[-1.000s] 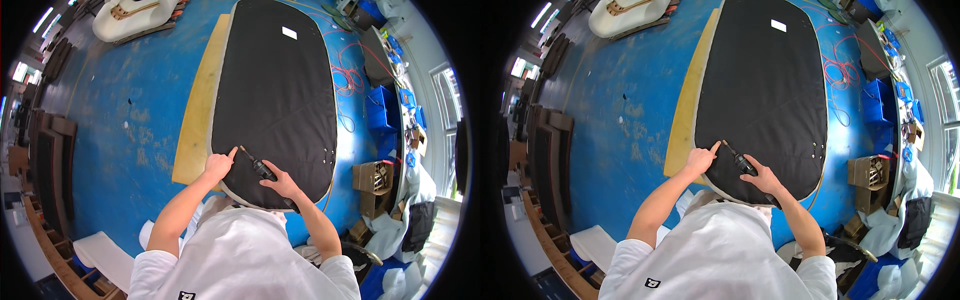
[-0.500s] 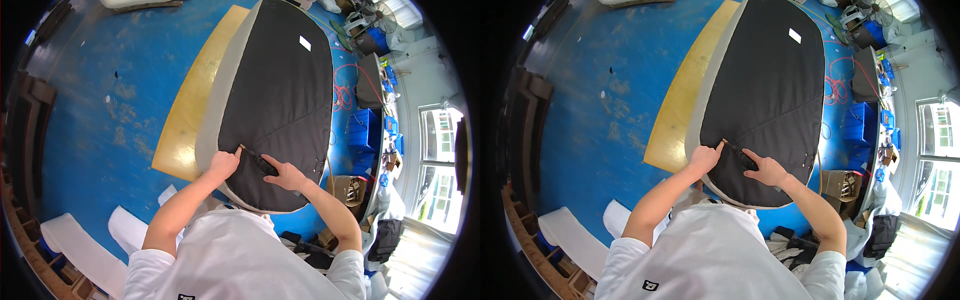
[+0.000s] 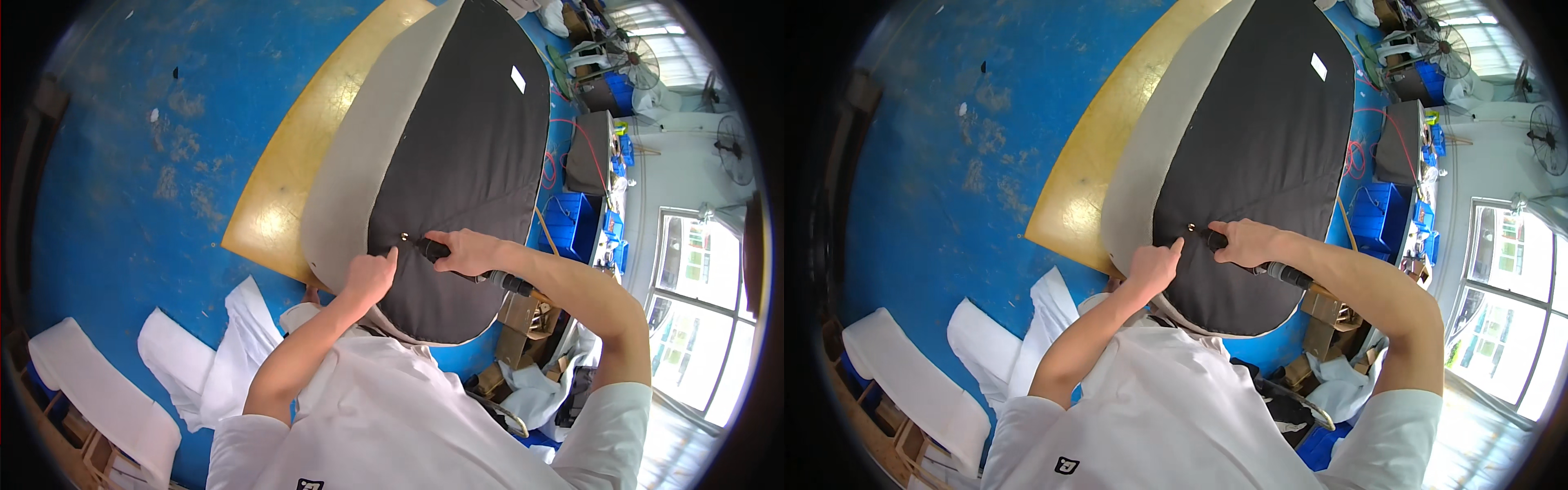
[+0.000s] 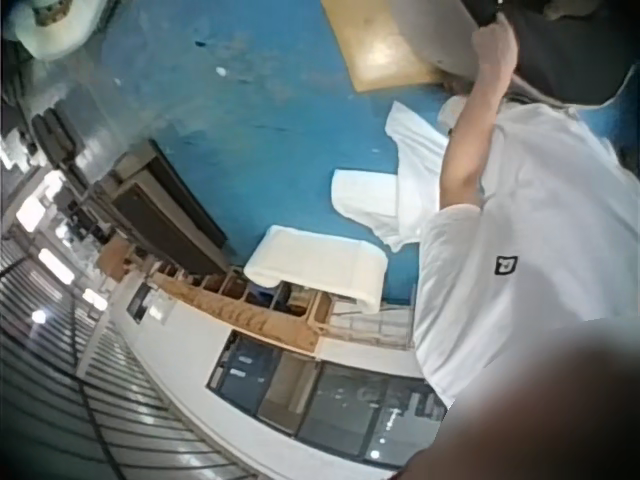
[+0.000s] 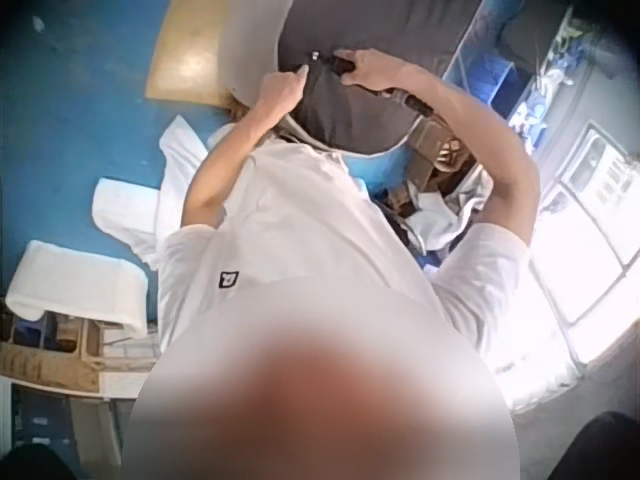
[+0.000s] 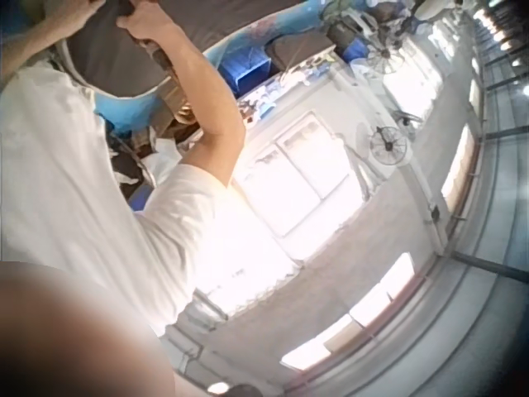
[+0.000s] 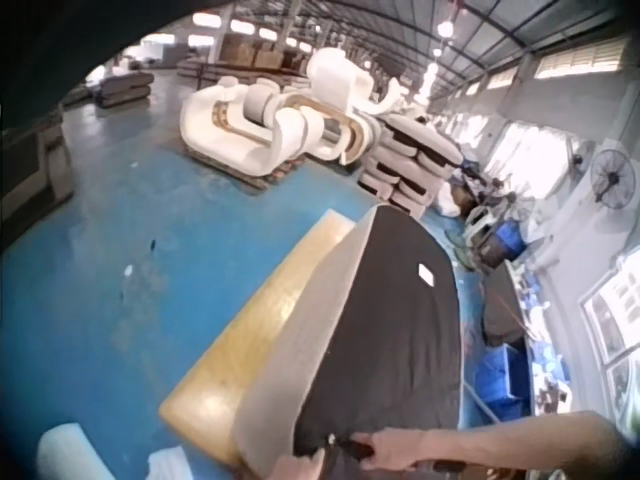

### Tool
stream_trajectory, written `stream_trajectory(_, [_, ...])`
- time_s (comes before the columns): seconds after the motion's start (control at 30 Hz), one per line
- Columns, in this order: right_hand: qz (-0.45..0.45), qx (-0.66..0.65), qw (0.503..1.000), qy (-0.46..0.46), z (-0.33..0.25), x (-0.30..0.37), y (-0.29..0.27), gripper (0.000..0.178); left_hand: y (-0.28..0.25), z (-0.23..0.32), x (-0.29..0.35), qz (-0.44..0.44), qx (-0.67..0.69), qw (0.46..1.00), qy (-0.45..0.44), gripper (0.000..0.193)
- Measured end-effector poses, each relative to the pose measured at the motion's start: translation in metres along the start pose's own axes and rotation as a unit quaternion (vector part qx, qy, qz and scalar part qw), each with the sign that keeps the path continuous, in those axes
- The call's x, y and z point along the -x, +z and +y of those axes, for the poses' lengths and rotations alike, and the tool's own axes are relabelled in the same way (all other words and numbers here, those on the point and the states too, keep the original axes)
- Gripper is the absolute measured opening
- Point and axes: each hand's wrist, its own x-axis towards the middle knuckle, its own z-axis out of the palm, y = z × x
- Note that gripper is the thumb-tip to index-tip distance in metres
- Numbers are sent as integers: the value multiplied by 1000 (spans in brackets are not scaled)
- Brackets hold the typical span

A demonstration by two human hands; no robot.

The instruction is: Assembling the legs onto a furniture piece, likely a stool or ottoman, using a power drill and screws.

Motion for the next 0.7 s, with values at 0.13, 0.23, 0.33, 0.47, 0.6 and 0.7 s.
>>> stream_trajectory(0.13, [2, 21, 1000, -21, 4, -12, -1, 74, 35, 16, 0, -20, 494, 858, -141, 32])
stream_trajectory(0.23, [-23, -17, 1000, 0, 5, -19, -8, 71, 40, 32, -16, -109, 806, 519, -262, 36])
stream_trajectory(0.33, [-70, -149, 986, 39, -2, -10, -16, 70, 36, 49, -38, -51, 896, 308, -315, 36])
stream_trajectory(0.47, [-96, -189, 975, 66, 0, -9, -19, 69, 42, 57, -58, 50, 935, 203, -288, 37])
stream_trajectory(0.6, [-141, -395, 899, 126, 13, -13, -13, 67, 56, 63, -62, 73, 946, 163, -271, 38])
stream_trajectory(0.7, [-111, -313, 939, 86, 13, -11, -8, 70, 61, 62, -63, 72, 948, 163, -263, 39])
